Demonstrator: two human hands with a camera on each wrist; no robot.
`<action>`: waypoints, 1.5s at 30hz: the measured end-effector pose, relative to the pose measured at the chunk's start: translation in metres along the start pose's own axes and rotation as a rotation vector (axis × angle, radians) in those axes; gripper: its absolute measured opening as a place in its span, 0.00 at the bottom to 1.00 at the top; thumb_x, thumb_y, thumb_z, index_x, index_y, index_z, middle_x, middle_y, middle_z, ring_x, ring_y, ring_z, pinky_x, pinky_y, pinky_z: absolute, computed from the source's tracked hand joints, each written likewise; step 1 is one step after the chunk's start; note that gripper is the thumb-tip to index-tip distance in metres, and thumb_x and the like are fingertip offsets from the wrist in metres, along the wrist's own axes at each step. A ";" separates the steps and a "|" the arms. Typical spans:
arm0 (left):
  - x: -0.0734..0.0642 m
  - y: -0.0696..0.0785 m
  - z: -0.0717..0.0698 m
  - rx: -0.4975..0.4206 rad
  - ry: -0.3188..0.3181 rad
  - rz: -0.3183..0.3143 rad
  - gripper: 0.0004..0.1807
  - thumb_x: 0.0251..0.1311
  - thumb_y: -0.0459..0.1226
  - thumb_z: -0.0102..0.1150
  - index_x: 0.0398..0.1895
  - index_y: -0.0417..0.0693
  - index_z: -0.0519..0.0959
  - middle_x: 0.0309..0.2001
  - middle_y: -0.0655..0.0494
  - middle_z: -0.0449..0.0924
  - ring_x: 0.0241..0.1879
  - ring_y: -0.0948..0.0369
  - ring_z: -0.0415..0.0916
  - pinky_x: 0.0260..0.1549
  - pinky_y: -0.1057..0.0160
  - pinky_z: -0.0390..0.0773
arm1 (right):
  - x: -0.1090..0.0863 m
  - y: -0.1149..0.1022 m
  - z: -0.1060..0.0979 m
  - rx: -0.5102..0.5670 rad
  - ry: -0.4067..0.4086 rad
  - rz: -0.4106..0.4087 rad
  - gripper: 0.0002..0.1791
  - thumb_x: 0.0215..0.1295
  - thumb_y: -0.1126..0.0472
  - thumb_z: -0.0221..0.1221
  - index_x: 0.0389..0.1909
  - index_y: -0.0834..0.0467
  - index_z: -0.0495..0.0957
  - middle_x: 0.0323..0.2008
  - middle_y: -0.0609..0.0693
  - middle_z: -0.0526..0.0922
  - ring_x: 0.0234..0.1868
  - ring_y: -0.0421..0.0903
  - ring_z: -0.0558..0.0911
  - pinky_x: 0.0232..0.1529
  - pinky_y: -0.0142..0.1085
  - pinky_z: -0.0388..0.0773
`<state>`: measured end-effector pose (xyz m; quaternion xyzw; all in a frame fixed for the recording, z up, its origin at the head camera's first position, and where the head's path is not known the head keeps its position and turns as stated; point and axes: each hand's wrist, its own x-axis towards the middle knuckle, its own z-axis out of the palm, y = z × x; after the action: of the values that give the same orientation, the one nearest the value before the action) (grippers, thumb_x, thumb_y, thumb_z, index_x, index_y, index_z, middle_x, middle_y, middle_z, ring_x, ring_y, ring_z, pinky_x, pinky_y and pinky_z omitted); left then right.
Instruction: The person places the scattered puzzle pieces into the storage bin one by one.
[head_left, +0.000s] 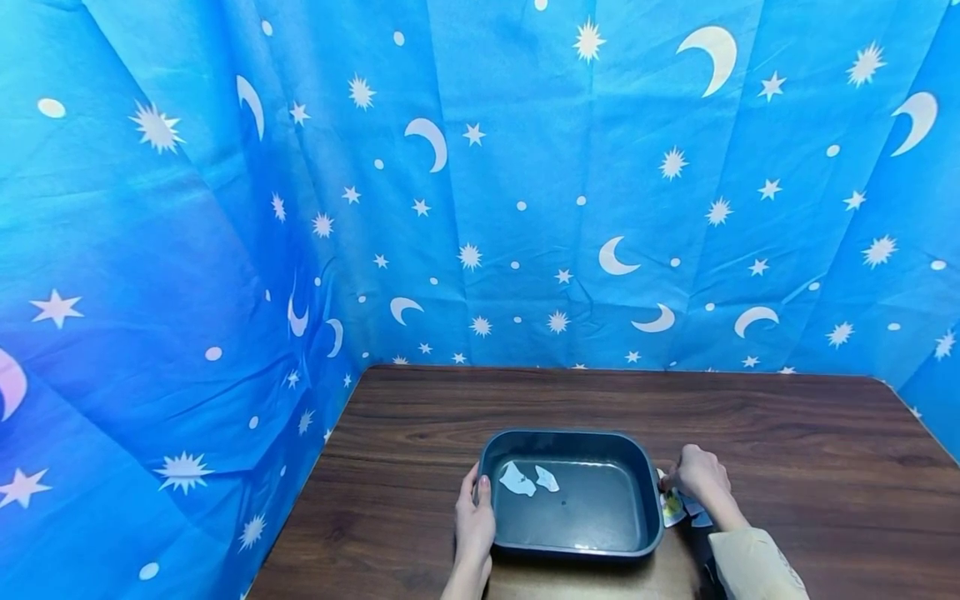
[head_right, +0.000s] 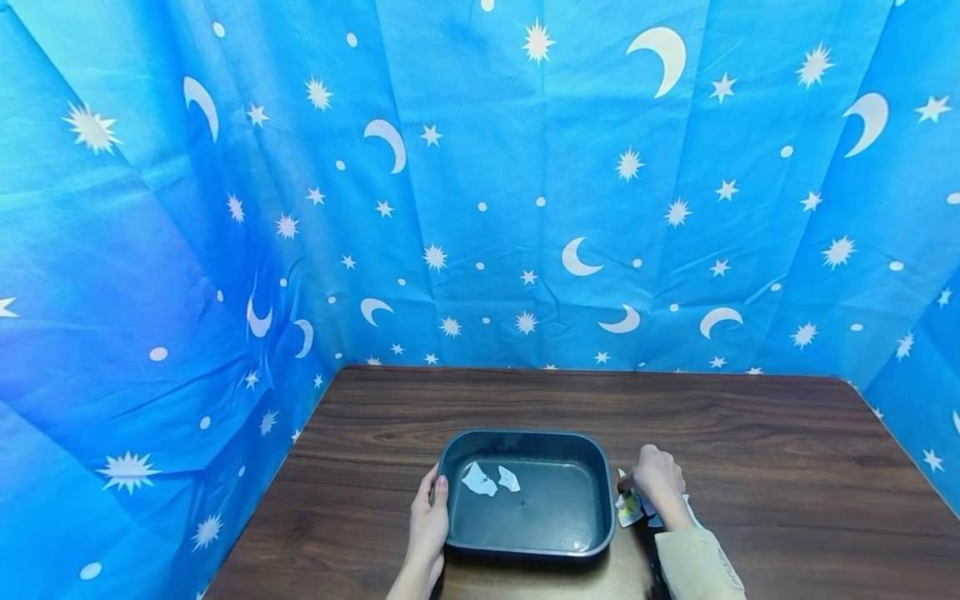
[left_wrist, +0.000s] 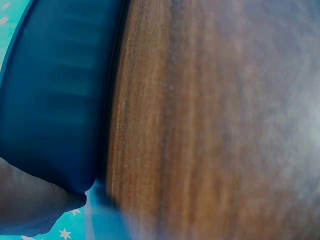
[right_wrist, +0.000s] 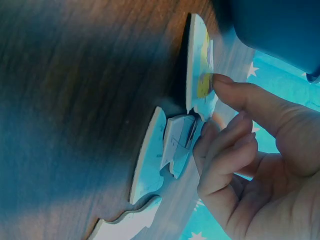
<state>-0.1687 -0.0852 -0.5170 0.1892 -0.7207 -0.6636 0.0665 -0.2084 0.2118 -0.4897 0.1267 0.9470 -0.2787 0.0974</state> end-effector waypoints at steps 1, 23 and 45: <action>0.000 0.000 0.000 -0.002 0.000 0.005 0.21 0.71 0.38 0.38 0.64 0.39 0.62 0.63 0.34 0.61 0.63 0.40 0.56 0.59 0.41 0.57 | 0.000 0.000 0.000 0.004 0.002 -0.003 0.15 0.48 0.62 0.66 0.15 0.57 0.69 0.18 0.51 0.71 0.22 0.50 0.72 0.21 0.38 0.66; 0.000 0.000 0.001 0.005 -0.002 0.012 0.21 0.71 0.39 0.39 0.63 0.38 0.63 0.63 0.34 0.61 0.63 0.40 0.56 0.59 0.41 0.57 | 0.004 0.000 -0.018 0.093 0.061 -0.047 0.07 0.53 0.60 0.64 0.21 0.59 0.82 0.23 0.51 0.80 0.29 0.51 0.75 0.27 0.43 0.69; 0.000 -0.001 0.000 0.013 0.006 0.006 0.21 0.71 0.38 0.38 0.63 0.39 0.63 0.62 0.34 0.62 0.62 0.39 0.56 0.59 0.40 0.57 | 0.011 -0.034 -0.055 0.590 0.143 -0.015 0.16 0.63 0.61 0.58 0.41 0.72 0.75 0.20 0.52 0.79 0.18 0.41 0.78 0.21 0.32 0.77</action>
<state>-0.1688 -0.0853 -0.5179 0.1892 -0.7254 -0.6581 0.0694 -0.2355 0.2172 -0.4300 0.1620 0.8304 -0.5329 -0.0127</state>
